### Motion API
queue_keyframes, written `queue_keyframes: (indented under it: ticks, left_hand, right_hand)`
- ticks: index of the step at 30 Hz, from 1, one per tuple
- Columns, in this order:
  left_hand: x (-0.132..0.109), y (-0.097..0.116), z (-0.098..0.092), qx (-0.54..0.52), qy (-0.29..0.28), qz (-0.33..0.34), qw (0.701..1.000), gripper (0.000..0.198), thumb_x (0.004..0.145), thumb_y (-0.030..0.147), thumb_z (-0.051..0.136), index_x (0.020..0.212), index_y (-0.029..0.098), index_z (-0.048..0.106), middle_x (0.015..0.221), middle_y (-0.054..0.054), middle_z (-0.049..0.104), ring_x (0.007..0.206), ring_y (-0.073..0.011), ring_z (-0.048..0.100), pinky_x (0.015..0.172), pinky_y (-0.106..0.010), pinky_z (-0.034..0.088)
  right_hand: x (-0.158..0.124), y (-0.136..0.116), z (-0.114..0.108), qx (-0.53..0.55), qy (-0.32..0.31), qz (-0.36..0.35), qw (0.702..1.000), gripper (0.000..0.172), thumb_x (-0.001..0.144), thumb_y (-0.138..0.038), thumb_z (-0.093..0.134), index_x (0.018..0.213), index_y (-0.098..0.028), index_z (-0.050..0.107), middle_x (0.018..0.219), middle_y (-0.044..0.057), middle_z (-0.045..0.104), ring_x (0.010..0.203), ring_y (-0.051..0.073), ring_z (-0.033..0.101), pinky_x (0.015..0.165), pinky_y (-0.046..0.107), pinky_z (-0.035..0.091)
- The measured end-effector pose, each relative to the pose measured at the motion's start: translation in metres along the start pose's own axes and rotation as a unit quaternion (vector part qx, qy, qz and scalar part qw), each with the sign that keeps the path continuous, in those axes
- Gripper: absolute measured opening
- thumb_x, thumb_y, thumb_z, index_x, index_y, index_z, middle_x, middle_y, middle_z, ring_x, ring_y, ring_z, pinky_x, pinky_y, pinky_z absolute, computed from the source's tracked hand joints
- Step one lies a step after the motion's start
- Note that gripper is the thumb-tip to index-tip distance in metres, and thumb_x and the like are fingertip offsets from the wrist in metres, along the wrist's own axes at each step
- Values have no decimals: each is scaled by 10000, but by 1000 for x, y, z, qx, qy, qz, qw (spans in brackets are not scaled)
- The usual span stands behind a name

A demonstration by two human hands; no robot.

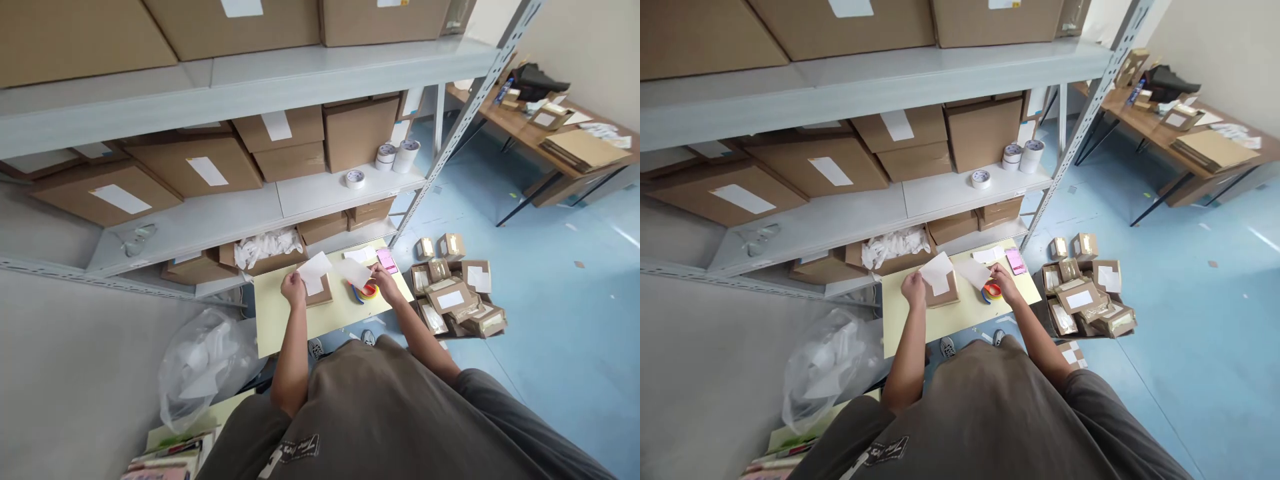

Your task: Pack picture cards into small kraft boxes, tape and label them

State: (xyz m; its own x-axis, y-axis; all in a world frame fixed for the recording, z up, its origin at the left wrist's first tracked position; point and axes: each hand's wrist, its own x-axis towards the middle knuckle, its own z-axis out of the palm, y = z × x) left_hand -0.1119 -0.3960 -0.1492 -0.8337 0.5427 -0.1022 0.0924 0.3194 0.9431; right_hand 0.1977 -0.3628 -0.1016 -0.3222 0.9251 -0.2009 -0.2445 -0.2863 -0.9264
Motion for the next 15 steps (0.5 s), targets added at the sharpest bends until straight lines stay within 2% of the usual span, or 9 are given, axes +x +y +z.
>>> queue_keyframes:
  ticks: [2,5,7,9,11,13,15]
  left_hand:
    - [11,-5,-17,6,21,26,999,225,897,378,604,852,202,736,829,-66,756,854,-243,711,818,-341,562]
    - [22,-9,-41,-16,8,67,998,249,928,395,601,935,201,757,930,-82,791,875,-230,721,838,-335,570]
    - [32,-13,-60,-21,21,86,996,260,945,395,595,969,197,761,969,-90,799,870,-218,724,834,-325,574]
    - [49,-18,-84,-17,42,100,994,256,956,381,591,983,192,762,983,-98,801,858,-210,725,821,-318,577]
    - [68,-24,-111,-10,33,124,992,248,959,377,607,981,190,767,971,-98,800,836,-204,722,807,-312,580]
    - [85,-31,-140,-1,6,155,988,243,959,384,630,969,191,776,943,-91,798,811,-197,717,797,-305,581]
    - [97,-38,-166,11,-13,174,985,239,964,385,638,962,196,785,926,-82,797,791,-188,710,785,-296,579]
  right_hand:
    - [7,6,21,-14,6,3,1000,241,790,-426,669,826,-261,497,891,-11,619,812,183,597,758,311,550]
    - [25,18,58,-45,9,0,999,282,837,-473,662,830,-271,465,823,-33,573,788,177,595,801,335,580]
    - [42,30,86,-61,14,-3,998,293,862,-494,665,844,-277,469,797,-42,568,787,175,608,834,350,594]
    - [64,46,115,-73,13,-2,997,306,859,-505,687,844,-278,483,782,-44,582,799,178,632,859,368,606]
    - [91,65,145,-89,13,-9,996,330,821,-492,731,809,-267,490,761,-42,596,808,179,654,882,378,610]
    - [120,85,176,-108,45,-26,993,346,767,-455,764,753,-257,481,715,-42,594,794,180,671,879,368,607]
    - [151,106,206,-121,113,-40,985,315,739,-408,747,717,-259,470,667,-38,595,778,192,694,835,347,604]
